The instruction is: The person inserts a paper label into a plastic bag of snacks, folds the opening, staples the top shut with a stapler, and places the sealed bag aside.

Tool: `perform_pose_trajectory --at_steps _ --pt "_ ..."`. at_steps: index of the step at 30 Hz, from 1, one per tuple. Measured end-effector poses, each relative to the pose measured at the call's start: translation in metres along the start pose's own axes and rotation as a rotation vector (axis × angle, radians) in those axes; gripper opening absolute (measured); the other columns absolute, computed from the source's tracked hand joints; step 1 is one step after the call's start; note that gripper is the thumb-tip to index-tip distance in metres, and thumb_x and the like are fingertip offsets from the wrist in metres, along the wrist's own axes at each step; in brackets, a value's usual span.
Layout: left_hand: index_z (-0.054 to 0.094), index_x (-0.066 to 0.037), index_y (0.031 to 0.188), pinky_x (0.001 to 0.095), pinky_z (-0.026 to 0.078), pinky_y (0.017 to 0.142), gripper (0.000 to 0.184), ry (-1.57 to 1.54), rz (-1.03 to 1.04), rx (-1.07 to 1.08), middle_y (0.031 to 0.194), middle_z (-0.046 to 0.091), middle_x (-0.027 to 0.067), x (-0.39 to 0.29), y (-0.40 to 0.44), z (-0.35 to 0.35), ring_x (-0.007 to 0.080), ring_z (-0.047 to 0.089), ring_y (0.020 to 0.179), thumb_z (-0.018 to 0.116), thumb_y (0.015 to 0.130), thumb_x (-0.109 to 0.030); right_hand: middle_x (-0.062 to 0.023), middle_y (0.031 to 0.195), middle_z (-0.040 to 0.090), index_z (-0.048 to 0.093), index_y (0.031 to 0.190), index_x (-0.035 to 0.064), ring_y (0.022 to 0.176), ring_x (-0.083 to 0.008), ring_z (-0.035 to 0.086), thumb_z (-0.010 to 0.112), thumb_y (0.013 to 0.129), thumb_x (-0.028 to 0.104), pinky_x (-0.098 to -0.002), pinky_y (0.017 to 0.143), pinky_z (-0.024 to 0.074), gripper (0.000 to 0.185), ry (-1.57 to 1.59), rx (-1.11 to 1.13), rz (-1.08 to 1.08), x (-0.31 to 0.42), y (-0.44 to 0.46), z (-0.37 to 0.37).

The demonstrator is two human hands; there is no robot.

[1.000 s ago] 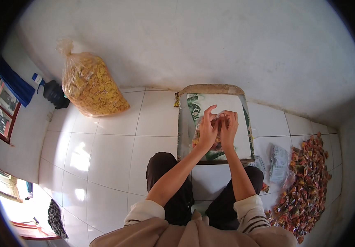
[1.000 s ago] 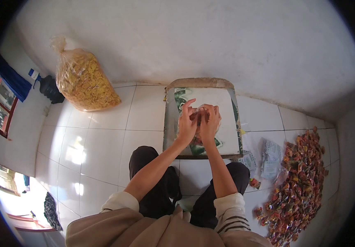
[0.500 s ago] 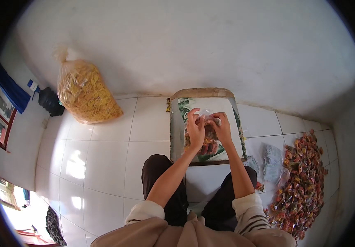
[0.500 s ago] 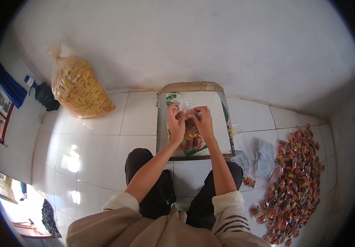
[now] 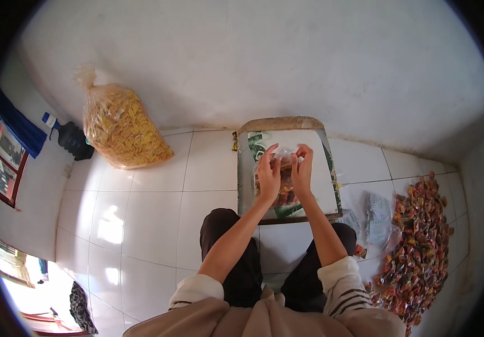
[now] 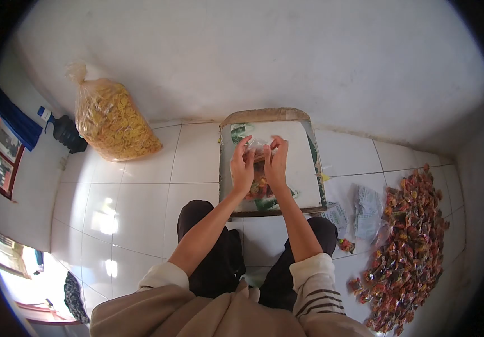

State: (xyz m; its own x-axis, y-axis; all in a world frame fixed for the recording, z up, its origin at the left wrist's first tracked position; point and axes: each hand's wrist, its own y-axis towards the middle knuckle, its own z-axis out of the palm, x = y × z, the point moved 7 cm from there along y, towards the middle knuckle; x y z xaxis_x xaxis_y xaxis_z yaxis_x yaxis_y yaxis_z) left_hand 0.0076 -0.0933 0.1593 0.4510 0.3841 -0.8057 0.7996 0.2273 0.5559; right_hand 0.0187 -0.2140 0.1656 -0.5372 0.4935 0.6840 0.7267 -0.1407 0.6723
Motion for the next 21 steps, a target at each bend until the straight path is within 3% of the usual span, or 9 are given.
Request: perform_pose_trajectory --at_steps 3,5,8,13,17,19,21 --pt "0.049 -0.007 0.113 0.0290 0.045 0.071 0.029 -0.064 -0.047 -0.019 0.091 0.059 0.0145 0.006 -0.002 0.001 0.0193 0.058 0.081 0.052 0.084 -0.007 -0.0143 0.089 0.046 0.048 0.095 0.0016 0.086 -0.0314 0.044 0.055 0.079 0.007 -0.0392 0.076 0.0357 0.018 0.220 -0.093 0.023 0.018 0.007 -0.011" --pt "0.049 -0.007 0.113 0.0294 0.045 0.071 0.029 -0.104 -0.056 -0.028 0.092 0.058 0.0144 0.006 -0.004 0.002 0.0198 0.057 0.082 0.052 0.084 -0.007 -0.0145 0.093 0.045 0.047 0.096 0.0023 0.088 -0.0330 0.044 0.056 0.078 0.010 -0.0404 0.076 0.0358 0.021 0.063 0.078 -0.099 0.015 0.003 0.000" --pt "0.049 -0.007 0.113 0.0299 0.045 0.072 0.028 -0.088 -0.055 -0.013 0.095 0.057 0.0139 -0.003 -0.007 0.002 0.0200 0.057 0.082 0.051 0.084 -0.006 -0.0145 0.090 0.045 0.047 0.094 0.0024 0.087 -0.0332 0.043 0.056 0.078 0.010 -0.0414 0.075 0.0356 0.019 0.004 0.088 -0.004 0.004 -0.002 0.001" --pt "0.050 -0.007 0.113 0.0309 0.045 0.074 0.028 0.012 0.014 -0.009 0.108 0.053 0.0130 -0.013 -0.011 0.000 0.0215 0.055 0.086 0.049 0.085 -0.005 -0.0146 0.086 0.043 0.046 0.087 0.0030 0.083 -0.0327 0.042 0.054 0.079 0.009 -0.0422 0.073 0.0346 0.013 -0.106 0.016 -0.051 0.007 -0.009 0.005" --pt "0.051 -0.006 0.112 0.0329 0.044 0.076 0.027 0.026 0.011 -0.008 0.107 0.055 0.0121 -0.016 -0.012 -0.001 0.0235 0.056 0.084 0.049 0.085 -0.005 -0.0138 0.083 0.043 0.046 0.084 0.0034 0.082 -0.0317 0.042 0.050 0.082 0.011 -0.0426 0.073 0.0327 0.008 -0.126 -0.068 -0.022 0.008 -0.013 0.003" --pt "0.051 -0.004 0.109 0.0421 0.028 0.099 0.025 0.046 0.109 -0.015 0.096 0.057 0.0125 -0.018 -0.012 0.000 0.0294 0.051 0.076 0.049 0.084 -0.005 -0.0142 0.081 0.043 0.045 0.082 0.0017 0.080 -0.0315 0.041 0.047 0.084 0.011 -0.0415 0.071 0.0330 0.010 -0.149 -0.076 -0.024 0.010 -0.011 0.004" --pt "0.052 -0.003 0.104 0.0422 0.028 0.099 0.020 0.058 0.125 -0.016 0.094 0.057 0.0133 -0.017 -0.013 0.000 0.0298 0.051 0.076 0.049 0.084 -0.007 -0.0146 0.079 0.042 0.044 0.079 0.0000 0.078 -0.0313 0.041 0.043 0.086 0.011 -0.0404 0.069 0.0333 0.013 -0.174 -0.085 -0.025 0.010 -0.010 0.003"
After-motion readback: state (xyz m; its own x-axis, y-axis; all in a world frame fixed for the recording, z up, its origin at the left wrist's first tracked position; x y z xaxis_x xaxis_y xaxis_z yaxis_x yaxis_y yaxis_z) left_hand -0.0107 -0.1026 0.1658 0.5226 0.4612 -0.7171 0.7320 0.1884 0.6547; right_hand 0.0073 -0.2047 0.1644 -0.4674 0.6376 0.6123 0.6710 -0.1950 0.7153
